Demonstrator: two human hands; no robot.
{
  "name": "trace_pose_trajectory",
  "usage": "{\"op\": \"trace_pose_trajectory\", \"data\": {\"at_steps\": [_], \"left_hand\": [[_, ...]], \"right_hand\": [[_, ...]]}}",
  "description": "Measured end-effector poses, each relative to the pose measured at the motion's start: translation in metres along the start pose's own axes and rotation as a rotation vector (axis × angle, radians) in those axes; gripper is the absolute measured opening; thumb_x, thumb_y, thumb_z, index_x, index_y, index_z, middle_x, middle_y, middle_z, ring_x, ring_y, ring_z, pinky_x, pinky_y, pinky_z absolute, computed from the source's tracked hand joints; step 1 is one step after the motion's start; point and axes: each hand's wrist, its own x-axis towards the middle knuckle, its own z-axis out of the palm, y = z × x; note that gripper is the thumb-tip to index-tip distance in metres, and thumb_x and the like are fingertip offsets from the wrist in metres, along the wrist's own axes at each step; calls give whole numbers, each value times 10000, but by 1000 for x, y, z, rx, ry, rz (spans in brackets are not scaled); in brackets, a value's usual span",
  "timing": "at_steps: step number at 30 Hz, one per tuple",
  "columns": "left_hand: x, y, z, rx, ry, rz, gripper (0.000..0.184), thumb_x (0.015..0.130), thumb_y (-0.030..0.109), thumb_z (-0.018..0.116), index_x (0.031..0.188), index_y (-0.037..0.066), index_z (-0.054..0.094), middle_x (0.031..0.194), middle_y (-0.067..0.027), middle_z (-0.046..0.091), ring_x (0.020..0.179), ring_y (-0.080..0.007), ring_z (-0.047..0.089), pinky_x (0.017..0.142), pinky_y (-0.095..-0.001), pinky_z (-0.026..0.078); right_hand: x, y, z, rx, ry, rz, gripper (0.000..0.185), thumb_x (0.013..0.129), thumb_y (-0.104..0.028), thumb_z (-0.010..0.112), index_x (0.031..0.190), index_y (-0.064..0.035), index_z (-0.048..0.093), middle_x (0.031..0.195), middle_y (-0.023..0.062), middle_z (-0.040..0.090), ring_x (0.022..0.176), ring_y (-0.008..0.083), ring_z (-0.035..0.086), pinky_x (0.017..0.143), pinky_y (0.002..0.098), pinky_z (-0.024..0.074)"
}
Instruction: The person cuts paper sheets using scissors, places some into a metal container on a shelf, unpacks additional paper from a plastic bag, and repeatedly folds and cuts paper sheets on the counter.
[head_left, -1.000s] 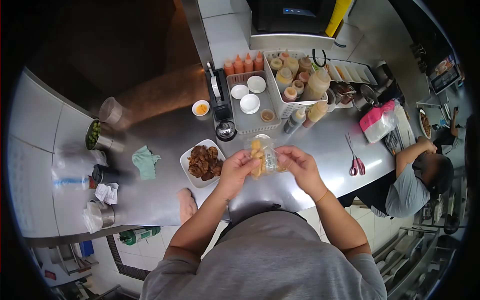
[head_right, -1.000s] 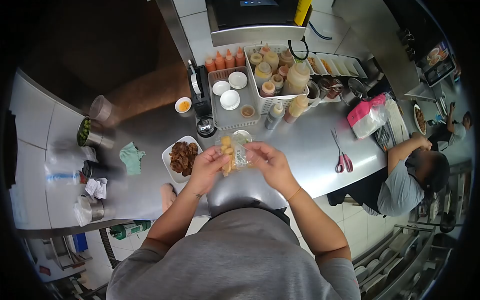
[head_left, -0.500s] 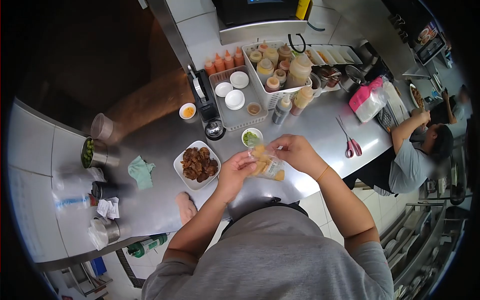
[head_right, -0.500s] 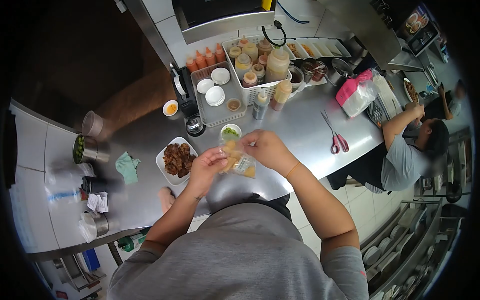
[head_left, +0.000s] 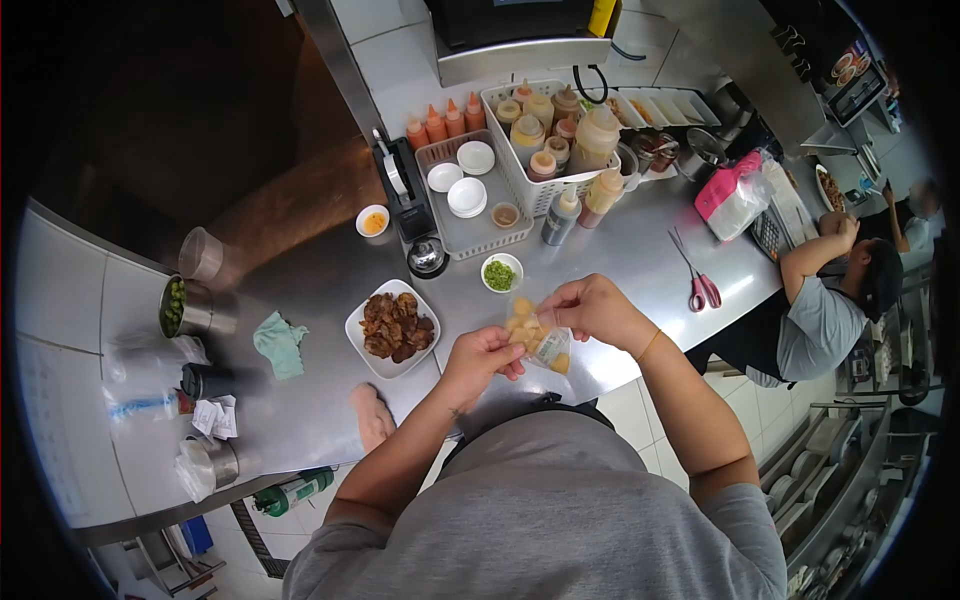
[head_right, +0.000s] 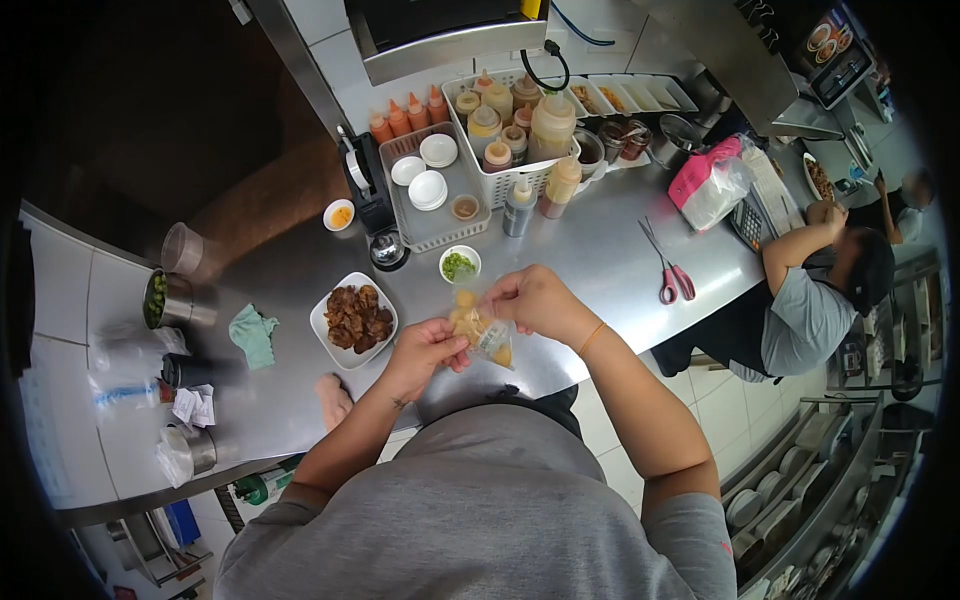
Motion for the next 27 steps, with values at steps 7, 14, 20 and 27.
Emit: {"op": "trace_pose_trajectory", "data": {"at_steps": [7, 14, 20, 27], "left_hand": [[5, -8, -9, 124, 37, 39, 124, 894, 101, 621, 917, -22, 616, 780, -77, 648, 620, -141, 616, 533, -248, 495], [5, -12, -5, 88, 85, 120, 166, 909, 113, 610, 997, -27, 605, 869, -88, 650, 687, -163, 649, 600, -261, 541], [6, -15, -3, -97, 141, 195, 160, 886, 78, 638, 1017, -6, 602, 923, -93, 663, 785, -171, 656, 667, -280, 551], [4, -2, 0, -278, 194, -1, 143, 859, 66, 672, 967, 19, 591, 917, -96, 666, 796, -173, 657, 691, -286, 553]], "right_hand": [[20, 35, 14, -134, 90, -440, 224, 739, -172, 785, 915, -43, 736, 719, 55, 647, 657, 133, 554, 640, 283, 471], [24, 34, 17, -95, 138, -229, 184, 739, -12, 748, 921, -6, 723, 794, 56, 640, 709, 119, 586, 688, 255, 495], [19, 36, 18, -20, 115, -257, 173, 747, 63, 697, 910, 8, 720, 799, 53, 645, 697, 99, 586, 676, 239, 494], [22, 41, 25, 22, 220, -311, 193, 727, -27, 733, 920, -9, 726, 709, 81, 654, 637, 100, 560, 623, 252, 473]]}}
